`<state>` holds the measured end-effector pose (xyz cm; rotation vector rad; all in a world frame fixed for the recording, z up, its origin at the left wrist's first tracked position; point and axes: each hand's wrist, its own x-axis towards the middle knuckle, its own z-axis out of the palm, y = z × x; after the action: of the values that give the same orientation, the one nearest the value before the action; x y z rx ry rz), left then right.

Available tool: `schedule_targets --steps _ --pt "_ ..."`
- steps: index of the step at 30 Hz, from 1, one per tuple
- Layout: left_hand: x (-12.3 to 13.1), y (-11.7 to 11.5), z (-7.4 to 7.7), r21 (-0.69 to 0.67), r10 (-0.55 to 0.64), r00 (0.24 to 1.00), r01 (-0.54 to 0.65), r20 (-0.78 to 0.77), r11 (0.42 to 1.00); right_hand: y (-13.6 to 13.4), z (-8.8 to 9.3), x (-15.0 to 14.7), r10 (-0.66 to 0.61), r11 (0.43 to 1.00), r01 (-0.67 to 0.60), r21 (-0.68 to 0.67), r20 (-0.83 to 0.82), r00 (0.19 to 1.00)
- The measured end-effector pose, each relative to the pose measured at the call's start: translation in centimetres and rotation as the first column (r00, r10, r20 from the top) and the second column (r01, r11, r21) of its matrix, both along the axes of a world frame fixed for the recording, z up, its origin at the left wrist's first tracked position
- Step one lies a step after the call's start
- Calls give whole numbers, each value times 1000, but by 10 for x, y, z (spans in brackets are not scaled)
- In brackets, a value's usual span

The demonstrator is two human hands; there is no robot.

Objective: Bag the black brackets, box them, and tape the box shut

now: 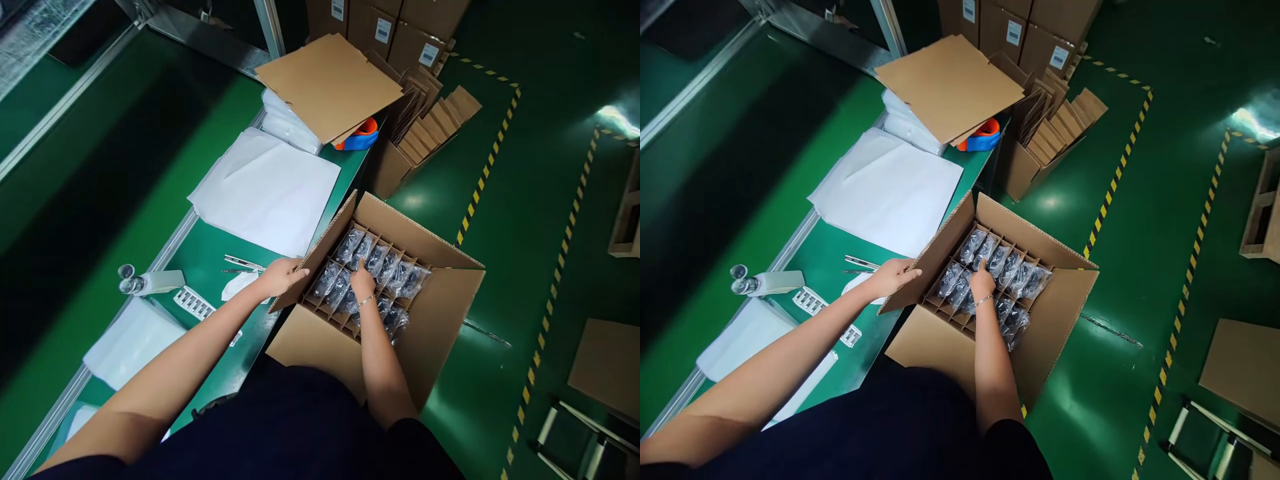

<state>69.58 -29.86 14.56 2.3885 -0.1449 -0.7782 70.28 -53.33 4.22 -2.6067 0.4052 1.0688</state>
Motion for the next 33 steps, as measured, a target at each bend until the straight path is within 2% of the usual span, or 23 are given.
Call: schedule_targets --steps 4,8,11,16,19,22,25,27,28,29,30,31,32,33 --pt "1 2 -2 11 -1 1000 1 -11 1000 6 6 5 14 1000 -13 -18 25 1000" --pt "1 4 -4 -1 2 1000 -2 -19 1000 26 14 9 72 997 -72 3 74 995" --pt "0 6 -7 -17 0 1000 0 -22 1000 38 10 14 95 995 -96 19 30 995" --pt "0 6 -11 -17 8 999 -9 -31 1000 48 -3 24 67 998 -67 6 -14 998" --pt "2 6 -8 -23 7 999 -8 -38 1000 49 0 22 53 998 -53 19 3 999" --pt "3 5 -4 -26 0 999 -1 -47 1000 36 22 18 29 999 -32 43 78 997" --pt "1 -3 -1 -18 1 998 -2 -57 1000 16 69 33 1 998 -17 58 255 967" --pt "-3 -13 0 -7 19 998 -20 -56 1000 16 105 59 25 993 -73 91 446 895" --pt "-5 -18 1 -2 34 998 -34 -54 999 25 121 75 65 977 -170 129 577 814" --pt "-7 -23 2 -1 51 997 -51 -51 999 40 133 91 164 938 -320 129 651 741" --pt "-10 -27 4 -4 68 997 -68 -49 998 62 142 106 315 868 -489 88 664 678" --pt "-13 -29 7 -14 84 995 -85 -47 996 89 145 118 509 758 -652 22 605 613" --pt "-17 -30 9 -31 99 994 -101 -45 994 118 143 127 700 616 -787 -33 482 528" --pt "-22 -27 12 -54 114 993 -116 -38 992 148 137 132 787 522 -852 -41 408 463"
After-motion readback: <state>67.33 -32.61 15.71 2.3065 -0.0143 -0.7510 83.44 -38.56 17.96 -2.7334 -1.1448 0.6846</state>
